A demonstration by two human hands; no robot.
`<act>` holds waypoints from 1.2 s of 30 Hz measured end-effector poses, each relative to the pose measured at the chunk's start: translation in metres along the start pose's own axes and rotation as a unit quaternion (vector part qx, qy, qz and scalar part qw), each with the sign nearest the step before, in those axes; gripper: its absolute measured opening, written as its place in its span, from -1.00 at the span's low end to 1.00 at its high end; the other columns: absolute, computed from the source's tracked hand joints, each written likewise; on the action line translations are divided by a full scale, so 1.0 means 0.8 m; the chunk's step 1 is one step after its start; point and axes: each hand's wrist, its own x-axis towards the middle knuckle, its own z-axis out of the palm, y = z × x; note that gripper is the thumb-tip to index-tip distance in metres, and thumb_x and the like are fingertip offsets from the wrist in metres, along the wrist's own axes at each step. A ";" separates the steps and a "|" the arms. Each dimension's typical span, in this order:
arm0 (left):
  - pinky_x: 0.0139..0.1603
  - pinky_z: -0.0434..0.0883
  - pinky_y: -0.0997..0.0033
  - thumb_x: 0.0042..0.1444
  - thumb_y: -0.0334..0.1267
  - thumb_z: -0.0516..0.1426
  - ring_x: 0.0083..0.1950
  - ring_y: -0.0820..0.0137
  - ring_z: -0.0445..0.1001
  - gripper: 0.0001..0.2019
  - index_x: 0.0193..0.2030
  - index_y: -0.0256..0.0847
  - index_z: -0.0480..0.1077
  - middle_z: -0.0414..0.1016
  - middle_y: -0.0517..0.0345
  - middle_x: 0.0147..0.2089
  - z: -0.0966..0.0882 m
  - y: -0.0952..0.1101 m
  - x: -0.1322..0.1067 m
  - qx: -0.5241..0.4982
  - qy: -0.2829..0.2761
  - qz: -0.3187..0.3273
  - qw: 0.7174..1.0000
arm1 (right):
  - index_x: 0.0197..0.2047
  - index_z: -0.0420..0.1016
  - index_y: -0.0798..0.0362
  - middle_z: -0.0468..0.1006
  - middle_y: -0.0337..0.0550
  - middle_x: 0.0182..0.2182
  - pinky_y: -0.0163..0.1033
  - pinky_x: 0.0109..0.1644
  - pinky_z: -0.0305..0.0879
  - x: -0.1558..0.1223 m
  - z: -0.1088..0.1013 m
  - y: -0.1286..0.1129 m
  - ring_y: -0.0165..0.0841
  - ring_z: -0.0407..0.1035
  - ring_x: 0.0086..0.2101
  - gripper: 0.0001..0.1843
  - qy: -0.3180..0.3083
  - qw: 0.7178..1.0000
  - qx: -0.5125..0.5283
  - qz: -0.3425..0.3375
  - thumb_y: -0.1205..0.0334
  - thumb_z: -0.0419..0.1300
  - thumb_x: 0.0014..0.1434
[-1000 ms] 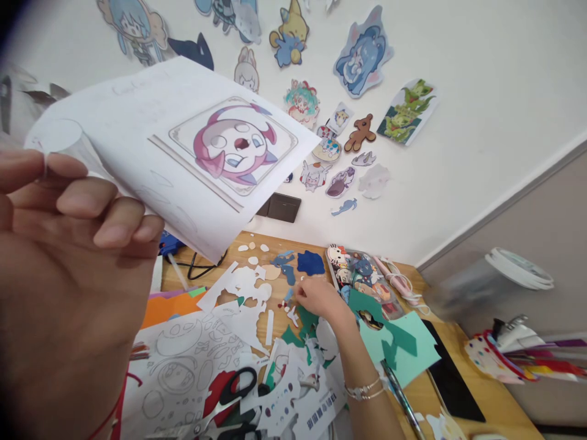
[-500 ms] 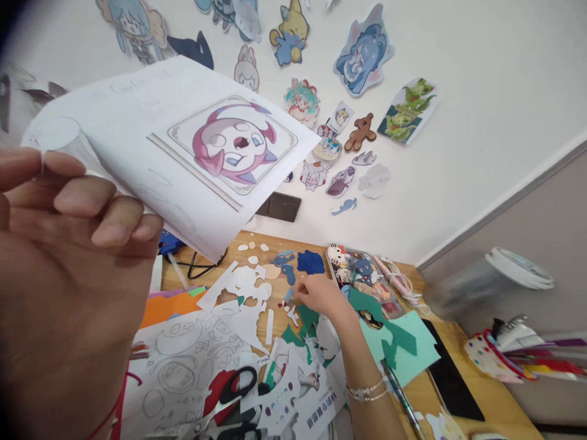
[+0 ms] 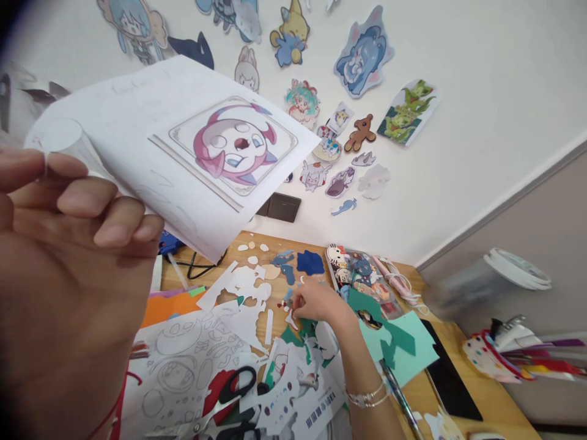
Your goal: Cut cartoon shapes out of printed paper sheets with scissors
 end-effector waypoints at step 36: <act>-0.16 0.40 0.28 0.10 -0.17 0.08 -0.24 0.35 0.45 -0.80 -0.33 -0.26 0.44 0.49 0.13 -0.29 -0.044 0.014 -0.121 0.492 -0.496 -0.315 0.642 | 0.24 -0.09 -0.09 0.06 0.05 0.15 0.06 0.03 0.22 -0.270 0.104 -0.117 -0.07 0.12 0.10 -0.40 0.510 0.851 0.053 0.115 0.41 -0.13 0.13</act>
